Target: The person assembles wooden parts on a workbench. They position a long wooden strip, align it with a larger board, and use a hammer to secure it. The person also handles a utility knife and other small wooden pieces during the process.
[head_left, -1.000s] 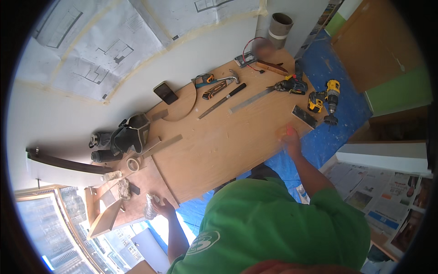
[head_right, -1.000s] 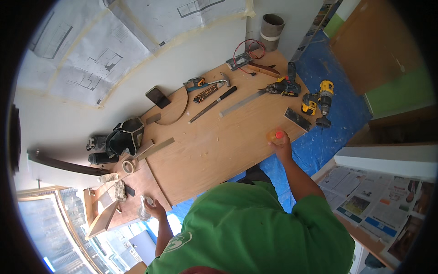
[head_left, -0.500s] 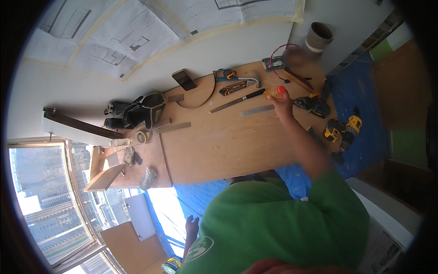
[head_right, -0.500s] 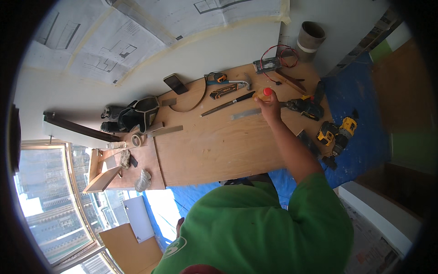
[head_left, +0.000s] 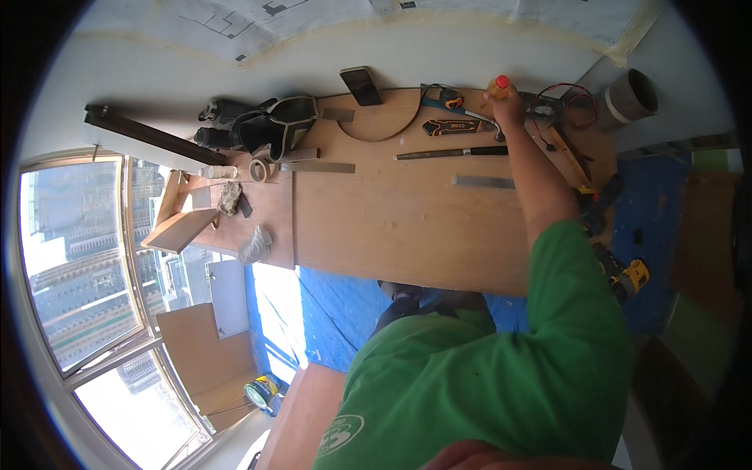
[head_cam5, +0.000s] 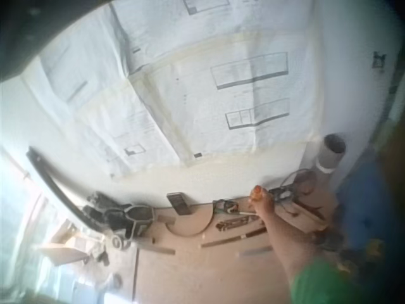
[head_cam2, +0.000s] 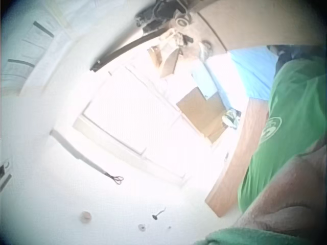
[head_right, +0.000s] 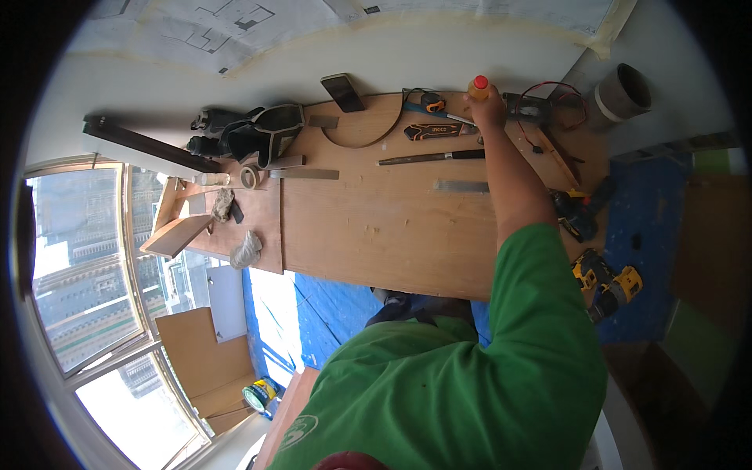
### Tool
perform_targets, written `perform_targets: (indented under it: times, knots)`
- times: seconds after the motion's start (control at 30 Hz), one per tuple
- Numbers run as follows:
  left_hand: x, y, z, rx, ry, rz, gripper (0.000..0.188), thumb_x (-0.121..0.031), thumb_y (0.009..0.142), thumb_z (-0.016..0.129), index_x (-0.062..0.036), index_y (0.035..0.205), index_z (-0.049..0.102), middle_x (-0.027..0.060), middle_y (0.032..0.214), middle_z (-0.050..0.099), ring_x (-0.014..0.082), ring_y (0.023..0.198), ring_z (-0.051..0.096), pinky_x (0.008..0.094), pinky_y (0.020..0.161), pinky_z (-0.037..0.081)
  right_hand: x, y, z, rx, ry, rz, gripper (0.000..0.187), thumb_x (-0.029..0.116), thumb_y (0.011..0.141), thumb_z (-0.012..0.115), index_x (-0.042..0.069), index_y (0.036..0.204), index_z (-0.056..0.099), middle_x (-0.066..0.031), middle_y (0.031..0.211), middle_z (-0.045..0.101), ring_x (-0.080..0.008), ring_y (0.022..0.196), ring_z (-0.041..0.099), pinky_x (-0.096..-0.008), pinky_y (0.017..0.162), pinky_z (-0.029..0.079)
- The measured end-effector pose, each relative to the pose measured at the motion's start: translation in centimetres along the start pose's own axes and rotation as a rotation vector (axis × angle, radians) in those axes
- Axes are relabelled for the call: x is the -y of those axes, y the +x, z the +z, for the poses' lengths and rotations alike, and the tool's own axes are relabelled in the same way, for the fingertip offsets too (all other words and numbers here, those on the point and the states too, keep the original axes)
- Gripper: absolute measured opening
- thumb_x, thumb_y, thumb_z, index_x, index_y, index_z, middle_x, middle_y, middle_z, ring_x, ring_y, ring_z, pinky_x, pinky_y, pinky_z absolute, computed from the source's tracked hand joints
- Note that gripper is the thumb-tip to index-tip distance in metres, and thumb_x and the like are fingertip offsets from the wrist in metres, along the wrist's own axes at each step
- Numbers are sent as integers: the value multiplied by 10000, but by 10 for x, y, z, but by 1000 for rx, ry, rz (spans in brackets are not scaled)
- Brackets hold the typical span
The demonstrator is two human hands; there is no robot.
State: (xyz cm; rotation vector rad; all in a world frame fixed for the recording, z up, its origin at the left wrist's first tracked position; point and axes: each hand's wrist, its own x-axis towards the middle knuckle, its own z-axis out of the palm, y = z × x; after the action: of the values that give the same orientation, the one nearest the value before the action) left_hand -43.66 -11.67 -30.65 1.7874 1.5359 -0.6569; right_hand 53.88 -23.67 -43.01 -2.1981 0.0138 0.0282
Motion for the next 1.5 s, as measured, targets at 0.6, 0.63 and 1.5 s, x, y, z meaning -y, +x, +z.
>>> perform_targets:
  times: [0.6, 0.63, 1.5]
  knots:
    - [-95, 27, -25, 5, -116, -33, 463, -294, 976, 670, 40, 1295, 634, 198, 1226, 706, 270, 1114, 686, 375, 960, 528, -24, -30, 42, 133, -372, -116, 275, 257, 957, 609, 14, 1072, 664, -231, 1026, 680, -406, 977, 673, -511, 827, 545]
    - [-96, 22, -23, 18, -140, -57, 466, -302, 976, 669, 39, 1293, 635, 201, 1224, 707, 279, 1117, 686, 378, 959, 529, -23, -29, 47, 150, -391, -162, 273, 256, 959, 592, 13, 1051, 673, -235, 1035, 684, -409, 984, 676, -507, 833, 549]
    - [-78, 1, 17, 102, -146, -105, 503, -400, 942, 697, -12, 1261, 674, 188, 1188, 725, 295, 1123, 692, 381, 973, 527, -1, 13, 71, 429, -799, -49, 252, 222, 943, 634, 49, 1091, 742, -167, 1106, 740, -331, 1069, 713, -451, 907, 575]
